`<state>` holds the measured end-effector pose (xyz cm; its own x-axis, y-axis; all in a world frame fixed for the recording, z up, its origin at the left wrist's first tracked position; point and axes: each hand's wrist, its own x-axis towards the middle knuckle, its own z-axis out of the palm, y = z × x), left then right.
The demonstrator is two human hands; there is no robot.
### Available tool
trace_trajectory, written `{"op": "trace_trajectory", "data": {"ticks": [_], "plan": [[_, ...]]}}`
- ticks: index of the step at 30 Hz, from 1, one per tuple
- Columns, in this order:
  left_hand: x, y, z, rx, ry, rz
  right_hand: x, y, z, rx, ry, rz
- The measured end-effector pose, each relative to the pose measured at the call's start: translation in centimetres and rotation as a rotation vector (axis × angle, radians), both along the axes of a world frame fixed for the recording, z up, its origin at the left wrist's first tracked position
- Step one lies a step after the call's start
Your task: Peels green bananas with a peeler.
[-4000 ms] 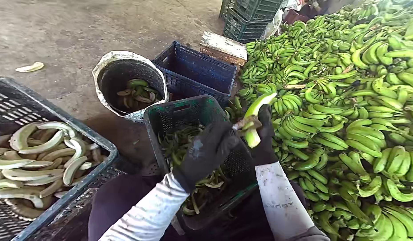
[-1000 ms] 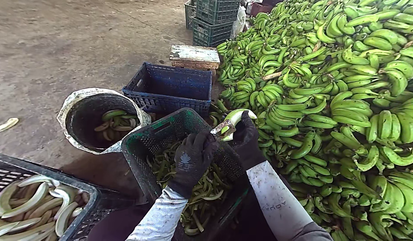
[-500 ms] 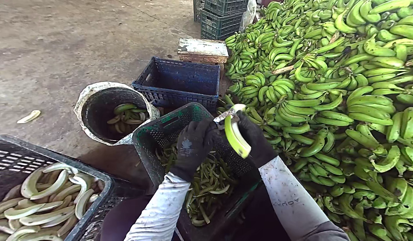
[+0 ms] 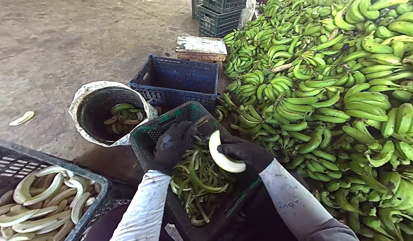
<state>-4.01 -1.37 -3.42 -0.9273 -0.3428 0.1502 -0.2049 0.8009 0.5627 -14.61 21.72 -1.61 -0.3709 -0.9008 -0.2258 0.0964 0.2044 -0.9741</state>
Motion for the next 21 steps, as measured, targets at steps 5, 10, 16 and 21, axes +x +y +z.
{"op": "trace_trajectory", "data": {"ticks": [5,10,16,21], "plan": [[0.7,1.1,0.6,0.103,0.121,-0.028,-0.5,-1.3,0.1,-0.151,-0.266,-0.513],[0.7,2.5,0.4,0.091,0.164,-0.072,-1.2,-1.8,-0.3,-0.332,-0.358,-0.633],[0.7,2.9,0.1,0.092,0.111,-0.085,-1.6,-1.8,-1.3,-0.354,-0.359,-0.622],[0.7,3.1,-0.2,0.082,0.134,-0.100,-1.2,-1.8,-0.9,-0.357,-0.380,-0.643]]}}
